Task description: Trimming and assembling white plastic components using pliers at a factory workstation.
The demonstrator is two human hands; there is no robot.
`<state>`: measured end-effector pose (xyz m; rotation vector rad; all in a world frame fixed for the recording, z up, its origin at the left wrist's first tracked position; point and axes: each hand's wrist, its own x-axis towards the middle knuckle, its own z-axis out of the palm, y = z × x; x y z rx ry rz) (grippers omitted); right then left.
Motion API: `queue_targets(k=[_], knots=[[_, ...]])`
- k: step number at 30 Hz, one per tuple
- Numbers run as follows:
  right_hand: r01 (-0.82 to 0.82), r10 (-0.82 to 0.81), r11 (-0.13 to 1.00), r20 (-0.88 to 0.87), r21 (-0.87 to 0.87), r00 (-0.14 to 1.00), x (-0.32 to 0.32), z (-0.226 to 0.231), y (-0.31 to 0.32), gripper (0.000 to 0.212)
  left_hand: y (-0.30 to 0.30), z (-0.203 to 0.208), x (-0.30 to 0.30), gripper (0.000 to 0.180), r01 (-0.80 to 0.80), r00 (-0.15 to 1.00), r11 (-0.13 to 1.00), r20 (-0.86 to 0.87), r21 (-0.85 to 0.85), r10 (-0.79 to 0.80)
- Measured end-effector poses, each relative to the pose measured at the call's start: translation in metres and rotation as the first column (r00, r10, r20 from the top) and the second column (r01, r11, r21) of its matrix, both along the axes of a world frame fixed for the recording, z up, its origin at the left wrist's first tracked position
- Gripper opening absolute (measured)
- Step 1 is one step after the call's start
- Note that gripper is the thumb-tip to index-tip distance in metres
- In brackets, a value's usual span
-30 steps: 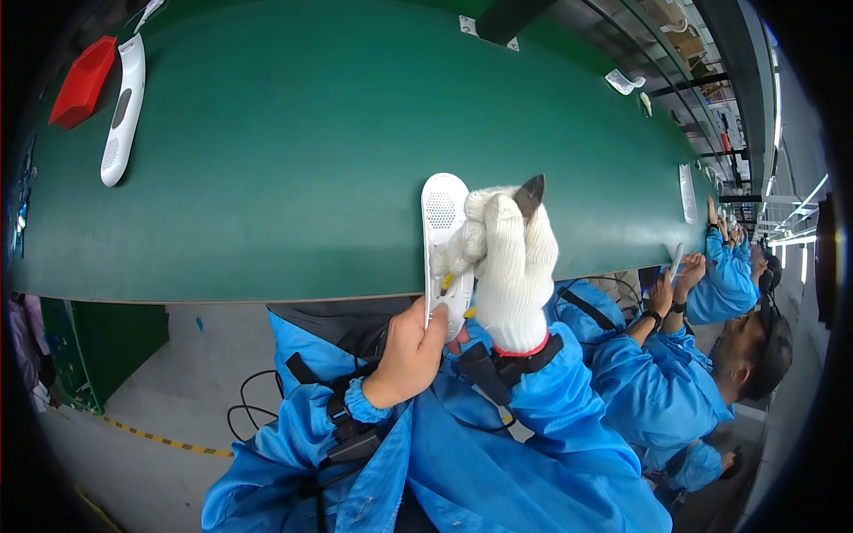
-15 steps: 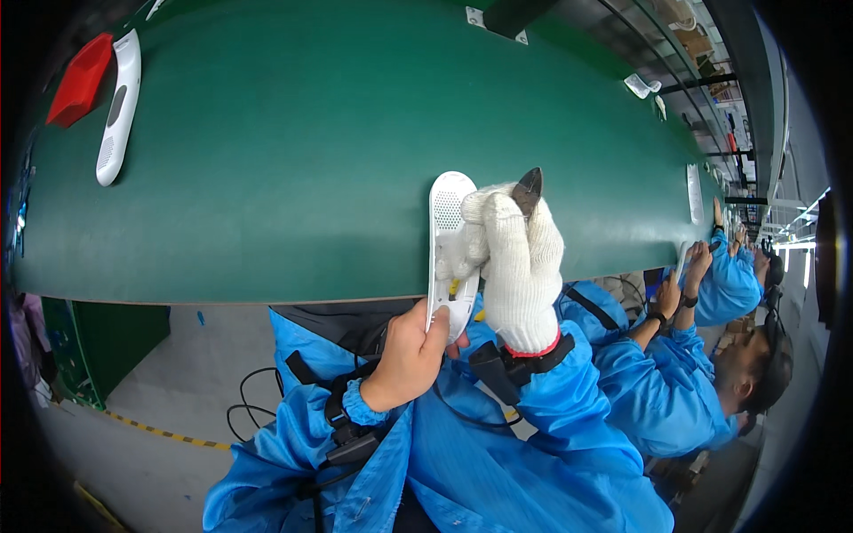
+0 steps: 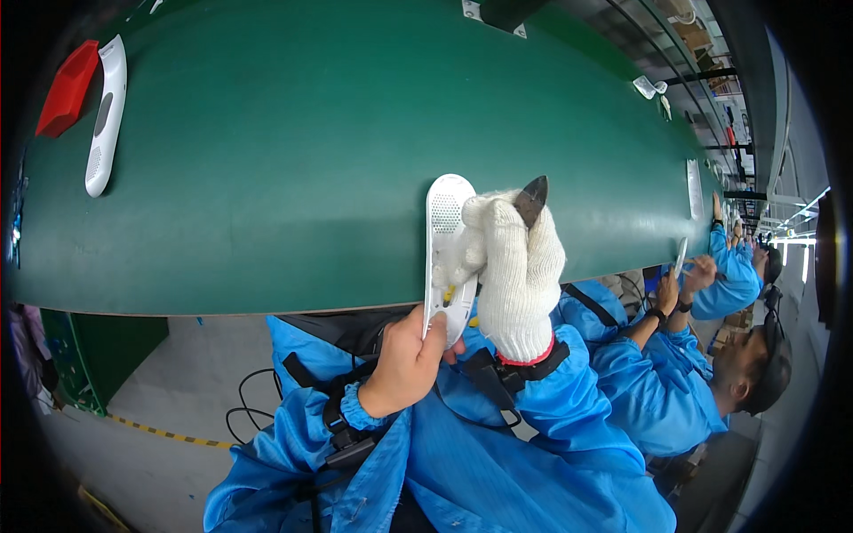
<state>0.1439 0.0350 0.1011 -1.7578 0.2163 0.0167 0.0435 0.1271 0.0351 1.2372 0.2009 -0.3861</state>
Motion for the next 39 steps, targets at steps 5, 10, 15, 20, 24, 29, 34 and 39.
queue_targets(k=[5,10,15,20,24,29,34,39], knots=[[-0.039,0.04,0.998,0.013,-0.052,0.999,0.0,-0.001,-0.006,0.021,0.002,0.005,0.0,0.029,0.0,0.999,1.0,-0.035,-0.004,0.0],[-0.049,0.073,0.974,-0.101,0.222,0.992,-0.001,0.013,-0.008,0.02,-0.004,0.002,-0.004,0.03,-0.008,1.0,1.0,-0.009,-0.028,0.007],[-0.057,0.056,0.998,0.041,0.028,0.998,-0.006,-0.002,-0.017,0.022,-0.007,-0.002,-0.009,0.029,-0.024,1.0,0.999,-0.021,-0.038,0.023],[-0.177,0.192,0.964,-0.057,0.197,0.98,0.002,0.02,-0.023,0.02,0.002,-0.002,-0.012,0.031,-0.002,1.0,0.998,0.015,-0.064,0.002],[-0.145,0.171,0.853,-0.006,0.501,0.985,0.032,0.038,-0.056,0.025,0.006,0.016,-0.011,0.03,0.038,0.999,0.995,0.001,-0.089,-0.038],[0.022,0.035,0.786,-0.08,0.618,0.996,0.108,0.002,-0.088,0.023,0.043,0.07,0.003,0.029,0.001,0.998,0.978,0.06,0.208,-0.014],[0.018,0.019,0.756,-0.05,0.654,0.999,0.122,-0.007,-0.097,0.022,0.098,0.067,0.048,0.02,-0.234,0.922,0.746,0.386,0.624,-0.034],[-0.018,0.049,0.738,-0.027,0.674,0.998,0.119,-0.011,-0.106,0.021,0.138,0.084,0.135,0.021,-0.506,0.707,0.381,0.625,0.774,-0.331]])
